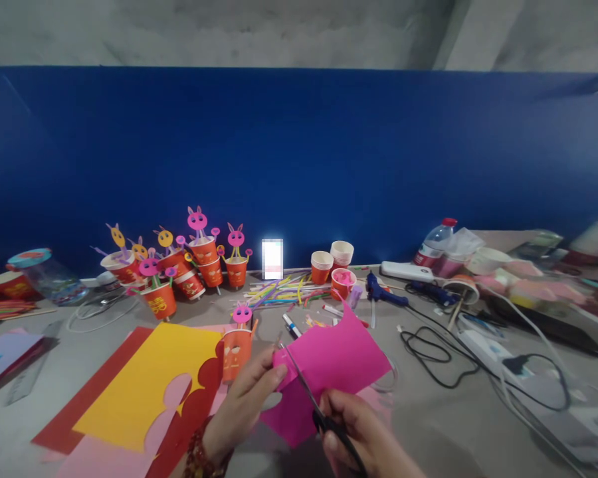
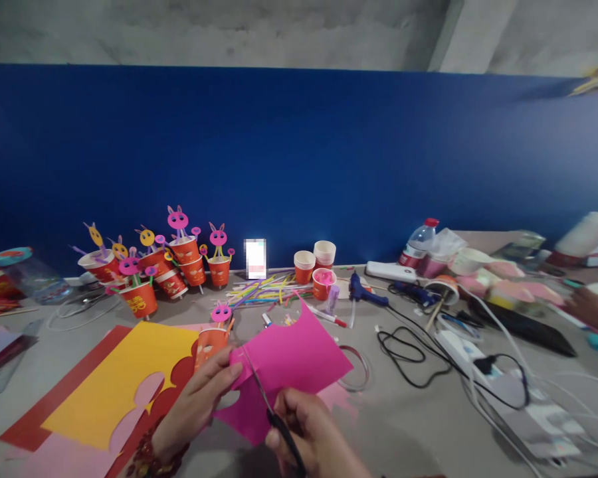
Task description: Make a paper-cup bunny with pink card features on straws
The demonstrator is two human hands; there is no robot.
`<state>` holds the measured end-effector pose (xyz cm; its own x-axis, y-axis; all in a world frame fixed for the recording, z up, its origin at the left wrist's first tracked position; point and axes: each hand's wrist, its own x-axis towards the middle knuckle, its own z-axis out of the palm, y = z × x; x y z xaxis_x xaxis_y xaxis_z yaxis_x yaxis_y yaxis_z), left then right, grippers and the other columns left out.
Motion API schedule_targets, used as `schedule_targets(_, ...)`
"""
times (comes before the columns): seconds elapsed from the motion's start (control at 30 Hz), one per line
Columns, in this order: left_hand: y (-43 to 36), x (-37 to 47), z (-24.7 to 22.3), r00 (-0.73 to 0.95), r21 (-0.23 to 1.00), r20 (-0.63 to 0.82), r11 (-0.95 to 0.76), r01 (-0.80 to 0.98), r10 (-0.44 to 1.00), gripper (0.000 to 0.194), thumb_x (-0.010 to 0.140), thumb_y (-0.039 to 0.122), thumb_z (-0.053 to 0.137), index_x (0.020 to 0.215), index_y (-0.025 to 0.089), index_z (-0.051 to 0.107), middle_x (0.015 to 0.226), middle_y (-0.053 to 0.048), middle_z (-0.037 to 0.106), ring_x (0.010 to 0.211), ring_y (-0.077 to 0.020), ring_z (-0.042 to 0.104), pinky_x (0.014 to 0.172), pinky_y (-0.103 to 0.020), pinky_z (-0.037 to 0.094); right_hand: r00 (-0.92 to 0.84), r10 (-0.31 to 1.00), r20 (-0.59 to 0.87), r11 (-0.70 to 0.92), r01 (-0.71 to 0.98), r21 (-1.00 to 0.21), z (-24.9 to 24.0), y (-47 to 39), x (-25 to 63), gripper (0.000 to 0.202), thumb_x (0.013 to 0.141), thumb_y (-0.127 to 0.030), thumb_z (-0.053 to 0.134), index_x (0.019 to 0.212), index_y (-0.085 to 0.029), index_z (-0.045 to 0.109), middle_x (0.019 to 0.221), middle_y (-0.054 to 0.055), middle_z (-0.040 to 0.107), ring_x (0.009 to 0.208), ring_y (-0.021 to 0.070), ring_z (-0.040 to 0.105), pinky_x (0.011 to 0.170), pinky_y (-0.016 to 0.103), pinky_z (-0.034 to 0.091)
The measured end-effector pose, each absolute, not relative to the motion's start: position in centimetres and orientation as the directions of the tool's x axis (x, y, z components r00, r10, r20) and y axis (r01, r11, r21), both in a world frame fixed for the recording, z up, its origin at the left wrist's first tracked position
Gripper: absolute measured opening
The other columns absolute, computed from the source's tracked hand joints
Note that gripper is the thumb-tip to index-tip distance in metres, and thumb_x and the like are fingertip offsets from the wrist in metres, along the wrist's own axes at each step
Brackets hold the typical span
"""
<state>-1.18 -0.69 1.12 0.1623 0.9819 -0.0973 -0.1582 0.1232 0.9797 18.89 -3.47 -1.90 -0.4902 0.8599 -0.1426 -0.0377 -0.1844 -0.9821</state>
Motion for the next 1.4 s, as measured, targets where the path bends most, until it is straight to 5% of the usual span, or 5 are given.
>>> schedule_targets(0.67,-1.6,-0.5,-0.7,0.247,0.943,0.2,-0.255,0.213,0.948,0.02,0.096,0.033,0.053,0.092,0.023,0.071,0.083,-0.004,0.069,0.076,-0.0187,0.063,0.073,-0.025,0.048,-0.33,0.939,-0.093,-0.045,0.151,-0.988,-4.2,-3.0,18.4,0.062,0.066,-0.078,0.067,0.067,-0.023,0.039,0.054,-0.009,0.035,0.048,0.0078,0.031,0.045,0.021,0.024)
schedule_targets(0.83,-2.9,-1.4,-0.8,0.308,0.892,0.323,-0.396,0.217,0.895,0.013,0.088,0.024,0.065,0.089,0.027,0.078,0.1,-0.011,0.076,0.101,-0.0274,0.068,0.088,-0.032,0.05,-0.332,0.943,-0.032,0.025,0.164,-0.986,-3.0,-3.2,17.7,0.062,0.067,-0.078,0.066,0.068,-0.022,0.041,0.06,-0.008,0.034,0.056,0.0096,0.029,0.05,0.023,0.024)
schedule_targets(1.07,-3.6,-5.5,-1.4,-0.157,0.947,0.267,-0.229,0.225,0.951,0.005,0.072,0.023,0.079,0.078,0.024,0.08,0.091,-0.01,0.078,0.092,-0.0287,0.07,0.085,-0.032,0.054,-0.502,0.863,-0.062,0.011,0.141,-0.99,-0.7,-3.9,16.1,0.049,0.06,-0.053,0.083,0.069,-0.022,0.046,0.058,-0.008,0.042,0.054,0.0089,0.035,0.049,0.021,0.026)
schedule_targets(1.23,-3.6,-14.1,-2.2,-0.75,0.977,0.176,-0.018,0.214,0.638,0.049,0.067,0.045,0.081,0.109,0.021,0.074,0.091,-0.004,0.077,0.08,-0.0246,0.069,0.069,-0.031,0.057,-0.561,0.824,-0.085,0.009,0.162,-0.987,-0.7,-4.7,17.4,0.038,0.056,-0.035,0.084,0.069,-0.021,0.051,0.059,-0.007,0.051,0.056,0.0103,0.044,0.052,0.021,0.032)
schedule_targets(1.4,-3.8,-20.7,-4.1,-0.757,0.885,-0.003,0.354,0.302,0.654,0.044,0.071,0.051,0.076,0.105,0.024,0.073,0.1,-0.004,0.074,0.096,-0.0359,0.069,0.087,-0.053,0.054,-0.46,0.881,-0.113,-0.061,0.125,-0.99,-3.8,-5.3,19.0,0.034,0.07,-0.04,0.076,0.083,-0.022,0.051,0.078,0.0,0.065,0.066,0.0144,0.055,0.061,0.024,0.043)
